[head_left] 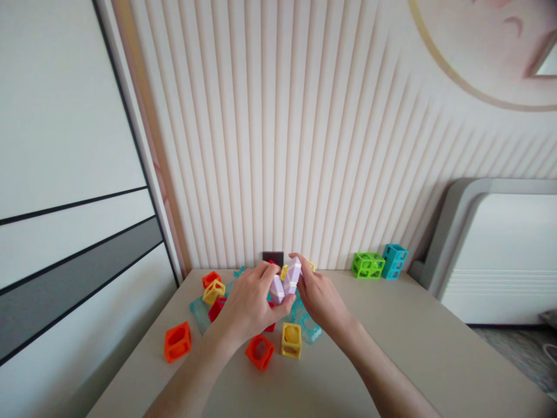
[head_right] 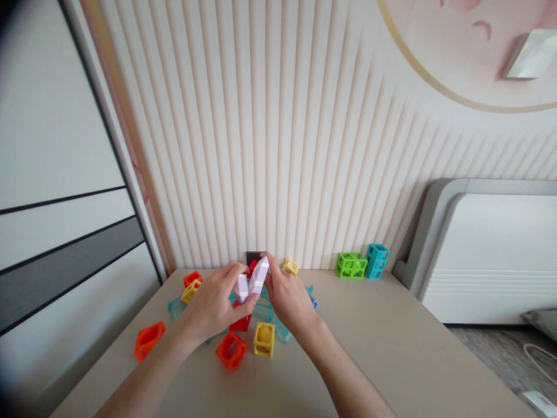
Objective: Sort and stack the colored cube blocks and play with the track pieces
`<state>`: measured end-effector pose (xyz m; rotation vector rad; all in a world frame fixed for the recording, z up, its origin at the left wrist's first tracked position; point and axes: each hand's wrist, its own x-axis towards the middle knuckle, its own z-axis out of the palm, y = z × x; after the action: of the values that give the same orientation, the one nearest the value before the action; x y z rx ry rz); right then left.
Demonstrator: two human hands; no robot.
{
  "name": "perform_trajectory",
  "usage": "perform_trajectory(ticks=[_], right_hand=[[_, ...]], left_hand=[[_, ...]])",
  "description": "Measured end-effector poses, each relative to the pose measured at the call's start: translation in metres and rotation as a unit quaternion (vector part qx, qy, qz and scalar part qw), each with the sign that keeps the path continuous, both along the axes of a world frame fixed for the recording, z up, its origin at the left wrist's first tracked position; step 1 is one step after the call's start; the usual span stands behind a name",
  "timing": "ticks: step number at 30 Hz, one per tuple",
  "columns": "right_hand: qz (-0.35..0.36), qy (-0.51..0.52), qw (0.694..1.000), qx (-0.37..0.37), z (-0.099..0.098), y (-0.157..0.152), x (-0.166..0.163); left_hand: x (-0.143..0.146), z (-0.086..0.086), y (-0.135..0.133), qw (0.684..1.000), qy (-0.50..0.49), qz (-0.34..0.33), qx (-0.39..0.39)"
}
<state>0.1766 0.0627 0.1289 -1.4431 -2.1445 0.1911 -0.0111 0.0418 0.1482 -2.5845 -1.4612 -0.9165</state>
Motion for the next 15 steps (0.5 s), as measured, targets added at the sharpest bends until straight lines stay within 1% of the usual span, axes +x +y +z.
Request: perform_trajectory(ticks=[6, 8, 11, 13, 15], right_hand=[[0.019, -0.012, 0.997, -0.068, 0.000, -0.003, -0.003], [0.031, -0.043, 0.996, -0.065, -0.001, -0.002, -0.002], [0.073, -0.083, 0.993, -0.042, -0.003, 0.000, 0.000], [0.087, -0.071, 0.993, -0.044, -0.004, 0.001, 0.002], [0.089, -0.013, 0.994, -0.063, -0.004, 0.000, 0.004]], left_hand=[[0.006, 0.004, -0.009, 0.996, 0.069, -0.003, 0.047], [0.008, 0.002, -0.010, 0.994, 0.092, 0.000, 0.065], [0.011, -0.003, -0.010, 0.988, 0.128, -0.003, 0.088], [0.011, -0.005, -0.008, 0.987, 0.136, -0.017, 0.089], [0.008, -0.006, -0.005, 0.987, 0.129, -0.028, 0.088]])
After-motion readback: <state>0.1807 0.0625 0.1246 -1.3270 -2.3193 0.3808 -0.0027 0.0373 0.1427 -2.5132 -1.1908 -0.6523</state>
